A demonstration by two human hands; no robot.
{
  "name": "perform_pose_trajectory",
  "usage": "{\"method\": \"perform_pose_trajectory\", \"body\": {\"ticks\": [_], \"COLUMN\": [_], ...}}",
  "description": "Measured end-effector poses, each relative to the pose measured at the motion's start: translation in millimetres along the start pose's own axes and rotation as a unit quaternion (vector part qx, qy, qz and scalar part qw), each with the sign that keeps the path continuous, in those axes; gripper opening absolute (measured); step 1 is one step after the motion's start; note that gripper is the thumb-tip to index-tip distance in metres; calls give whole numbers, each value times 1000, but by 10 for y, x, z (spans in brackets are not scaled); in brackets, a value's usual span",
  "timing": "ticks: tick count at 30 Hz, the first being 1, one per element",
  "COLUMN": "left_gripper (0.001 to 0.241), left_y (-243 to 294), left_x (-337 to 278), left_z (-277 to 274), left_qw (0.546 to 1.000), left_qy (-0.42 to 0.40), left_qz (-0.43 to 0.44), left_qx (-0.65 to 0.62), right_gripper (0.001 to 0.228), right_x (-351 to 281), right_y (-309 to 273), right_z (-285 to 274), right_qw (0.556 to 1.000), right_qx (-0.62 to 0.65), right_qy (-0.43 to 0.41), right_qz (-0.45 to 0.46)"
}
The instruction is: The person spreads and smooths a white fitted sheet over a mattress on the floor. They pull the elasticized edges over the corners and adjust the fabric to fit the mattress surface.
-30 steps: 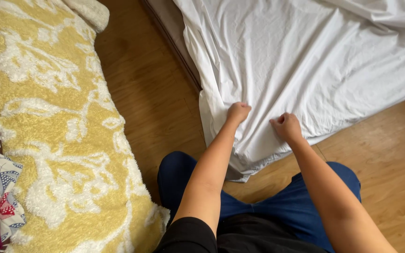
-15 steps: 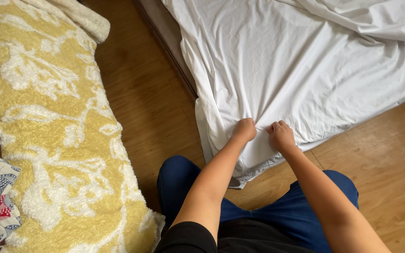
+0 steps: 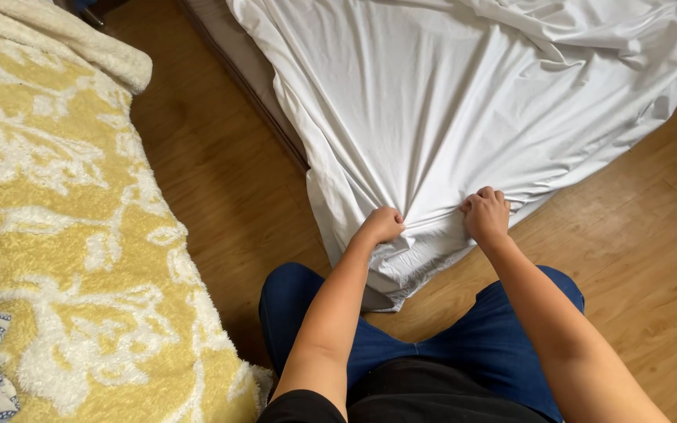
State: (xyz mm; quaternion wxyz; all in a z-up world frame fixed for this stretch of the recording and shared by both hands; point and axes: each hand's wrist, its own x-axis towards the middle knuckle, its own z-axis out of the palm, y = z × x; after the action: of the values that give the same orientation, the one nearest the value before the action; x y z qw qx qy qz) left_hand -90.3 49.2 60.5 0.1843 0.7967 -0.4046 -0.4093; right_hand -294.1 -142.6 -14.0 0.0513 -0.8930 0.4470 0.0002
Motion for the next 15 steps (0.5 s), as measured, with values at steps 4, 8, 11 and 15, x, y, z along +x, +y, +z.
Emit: {"method": "perform_pose_trajectory", "body": {"ticks": [4,8,11,15], "left_gripper": [25,22,23,26], "left_y": [235,243,236,-35], "left_x": [-180,-259,-367,29], "left_z": [-242,-287,-291,-168], "left_qw": [1000,999,999,996], "left_qy": [8,12,-4,41], "left_qz": [9,12,14,23], "left_qx": [-24,-41,-38,-81], "right_gripper": [17,23,33,26], "right_x": [-36,77,5,246], "right_y": [7,280,156,-151], "right_z": [-78,191,-336,-325], "right_qw": [998,986,948,949], "right_qx": [58,106,60,-13], "right_qy": [-11,-127,-312,-313], "right_qz": [-10,-10,-1,13]}}
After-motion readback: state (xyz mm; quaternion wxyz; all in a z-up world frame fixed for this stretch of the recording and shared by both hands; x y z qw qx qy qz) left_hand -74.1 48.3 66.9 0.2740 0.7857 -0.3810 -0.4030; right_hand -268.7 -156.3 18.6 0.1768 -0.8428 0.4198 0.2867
